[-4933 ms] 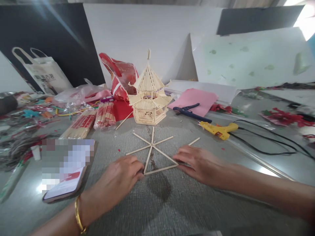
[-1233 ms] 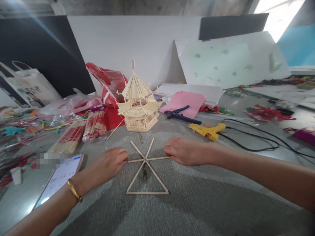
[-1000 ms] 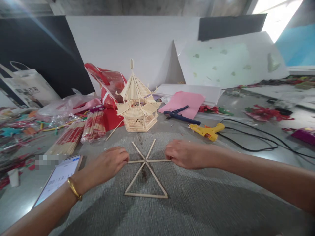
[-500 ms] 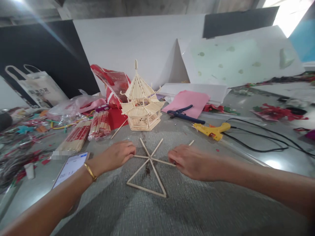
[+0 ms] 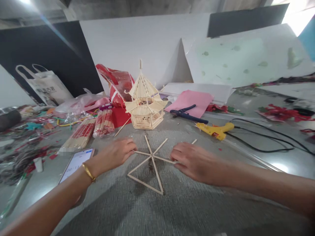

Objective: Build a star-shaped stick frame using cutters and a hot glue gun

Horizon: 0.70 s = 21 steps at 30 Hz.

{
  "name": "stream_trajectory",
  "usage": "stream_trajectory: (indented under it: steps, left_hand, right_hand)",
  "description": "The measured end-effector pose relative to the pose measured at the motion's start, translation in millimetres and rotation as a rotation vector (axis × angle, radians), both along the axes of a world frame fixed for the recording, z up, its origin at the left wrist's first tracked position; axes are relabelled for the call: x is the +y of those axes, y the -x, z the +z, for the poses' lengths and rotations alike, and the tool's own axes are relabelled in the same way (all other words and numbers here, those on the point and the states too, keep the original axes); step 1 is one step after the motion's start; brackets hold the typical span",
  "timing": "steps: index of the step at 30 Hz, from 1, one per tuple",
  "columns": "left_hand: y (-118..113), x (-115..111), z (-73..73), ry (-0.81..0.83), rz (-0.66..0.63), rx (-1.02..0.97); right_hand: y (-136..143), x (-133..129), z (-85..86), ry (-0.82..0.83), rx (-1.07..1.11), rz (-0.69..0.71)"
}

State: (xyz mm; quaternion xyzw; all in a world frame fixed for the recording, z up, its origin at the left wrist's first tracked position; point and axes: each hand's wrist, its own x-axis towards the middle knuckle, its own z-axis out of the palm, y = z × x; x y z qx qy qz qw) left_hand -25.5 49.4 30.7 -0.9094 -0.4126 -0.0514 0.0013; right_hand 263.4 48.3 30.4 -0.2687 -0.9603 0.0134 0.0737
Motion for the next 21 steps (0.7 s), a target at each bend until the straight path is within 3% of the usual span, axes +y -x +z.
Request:
stream_trajectory:
  steps: [4, 9, 16, 21]
  left_hand:
    - [8, -17, 8.3, 0.19, 0.025, -0.072]
    - [13, -28, 10.4, 0.352, 0.077, -0.059]
    - [9, -33, 4.5, 0.378, 0.071, -0.096]
    - [9, -31, 0.8, 0.353, 0.024, -0.116]
  right_hand:
    - [4, -16, -13.2, -0.031, 0.027, 0.065]
    - [14, -38, -21.5, 0.046, 0.01, 0.121]
    - [23, -48, -22.8, 0.052, 0.034, 0.099]
    - [25, -47, -26.1, -0.04, 0.009, 0.139]
